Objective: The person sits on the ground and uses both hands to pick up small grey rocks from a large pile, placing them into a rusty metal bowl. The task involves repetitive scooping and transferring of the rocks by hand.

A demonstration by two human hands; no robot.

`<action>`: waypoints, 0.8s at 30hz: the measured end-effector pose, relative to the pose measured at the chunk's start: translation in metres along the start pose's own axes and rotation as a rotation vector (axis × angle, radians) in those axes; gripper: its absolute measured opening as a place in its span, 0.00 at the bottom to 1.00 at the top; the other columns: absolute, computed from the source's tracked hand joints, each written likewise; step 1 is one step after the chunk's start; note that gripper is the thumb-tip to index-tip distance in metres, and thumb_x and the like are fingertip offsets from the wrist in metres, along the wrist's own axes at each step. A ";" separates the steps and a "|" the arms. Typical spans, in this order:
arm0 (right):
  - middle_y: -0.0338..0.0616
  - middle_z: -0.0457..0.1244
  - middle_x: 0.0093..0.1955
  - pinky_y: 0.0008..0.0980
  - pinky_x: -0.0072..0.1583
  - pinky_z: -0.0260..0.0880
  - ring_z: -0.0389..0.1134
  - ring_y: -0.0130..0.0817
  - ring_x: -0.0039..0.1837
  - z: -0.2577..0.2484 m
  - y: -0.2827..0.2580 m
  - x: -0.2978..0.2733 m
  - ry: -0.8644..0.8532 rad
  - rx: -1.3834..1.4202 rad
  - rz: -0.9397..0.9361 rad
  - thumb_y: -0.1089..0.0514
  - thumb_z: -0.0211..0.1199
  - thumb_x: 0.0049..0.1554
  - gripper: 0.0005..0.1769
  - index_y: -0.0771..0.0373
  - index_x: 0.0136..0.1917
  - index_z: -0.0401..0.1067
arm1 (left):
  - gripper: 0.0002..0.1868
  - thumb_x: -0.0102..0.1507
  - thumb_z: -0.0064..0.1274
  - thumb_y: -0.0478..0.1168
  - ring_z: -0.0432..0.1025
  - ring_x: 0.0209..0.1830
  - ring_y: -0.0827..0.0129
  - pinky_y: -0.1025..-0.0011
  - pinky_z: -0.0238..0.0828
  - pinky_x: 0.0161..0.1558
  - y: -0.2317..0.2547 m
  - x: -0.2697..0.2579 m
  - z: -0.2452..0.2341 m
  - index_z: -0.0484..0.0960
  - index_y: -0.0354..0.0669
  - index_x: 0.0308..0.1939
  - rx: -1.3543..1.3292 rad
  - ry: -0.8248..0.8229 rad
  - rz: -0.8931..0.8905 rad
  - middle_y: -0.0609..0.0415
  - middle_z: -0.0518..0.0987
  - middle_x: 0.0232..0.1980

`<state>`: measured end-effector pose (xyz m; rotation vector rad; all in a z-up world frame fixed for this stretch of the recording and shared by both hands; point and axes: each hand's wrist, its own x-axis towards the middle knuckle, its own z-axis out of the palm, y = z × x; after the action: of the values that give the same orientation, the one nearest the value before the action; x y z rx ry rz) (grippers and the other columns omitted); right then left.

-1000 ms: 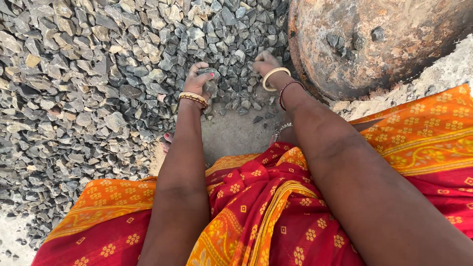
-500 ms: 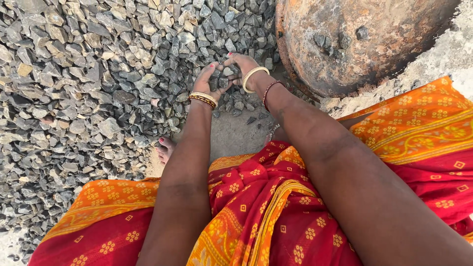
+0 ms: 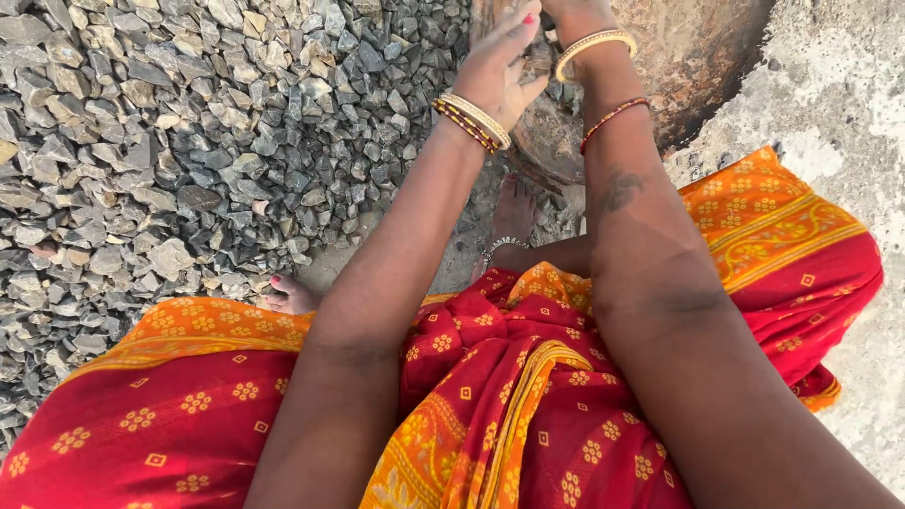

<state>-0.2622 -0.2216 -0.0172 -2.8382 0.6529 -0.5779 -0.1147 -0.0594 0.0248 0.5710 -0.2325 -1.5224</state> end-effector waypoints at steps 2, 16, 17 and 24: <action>0.56 0.72 0.56 0.44 0.58 0.71 0.71 0.54 0.57 -0.011 -0.012 -0.009 0.070 0.817 0.582 0.56 0.63 0.62 0.11 0.59 0.56 0.77 | 0.29 0.66 0.57 0.47 0.53 0.78 0.59 0.34 0.43 0.74 -0.018 0.005 -0.004 0.71 0.50 0.71 0.031 -0.025 -0.016 0.58 0.65 0.76; 0.53 0.63 0.58 0.45 0.60 0.69 0.68 0.51 0.56 0.091 -0.207 0.012 -0.111 0.547 0.371 0.57 0.67 0.57 0.19 0.60 0.60 0.68 | 0.34 0.61 0.66 0.46 0.52 0.79 0.53 0.57 0.44 0.78 0.088 -0.090 -0.210 0.70 0.43 0.68 1.620 0.917 0.295 0.42 0.61 0.78; 0.55 0.61 0.62 0.48 0.62 0.67 0.65 0.57 0.62 0.112 -0.212 0.003 -0.177 0.507 0.317 0.56 0.70 0.56 0.23 0.60 0.63 0.67 | 0.40 0.58 0.68 0.45 0.50 0.79 0.51 0.55 0.44 0.78 0.095 -0.103 -0.200 0.67 0.43 0.71 1.678 0.982 0.285 0.42 0.60 0.79; 0.60 0.48 0.76 0.47 0.72 0.58 0.53 0.61 0.75 0.130 -0.219 0.027 -0.446 0.414 0.485 0.53 0.78 0.46 0.52 0.59 0.76 0.50 | 0.47 0.56 0.71 0.44 0.44 0.82 0.51 0.42 0.43 0.78 0.120 -0.125 -0.183 0.63 0.59 0.75 1.876 0.967 0.034 0.53 0.52 0.81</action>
<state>-0.1028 -0.0287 -0.0718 -2.1964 0.9513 0.0097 0.0713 0.0942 -0.0466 2.5892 -0.8653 -0.4028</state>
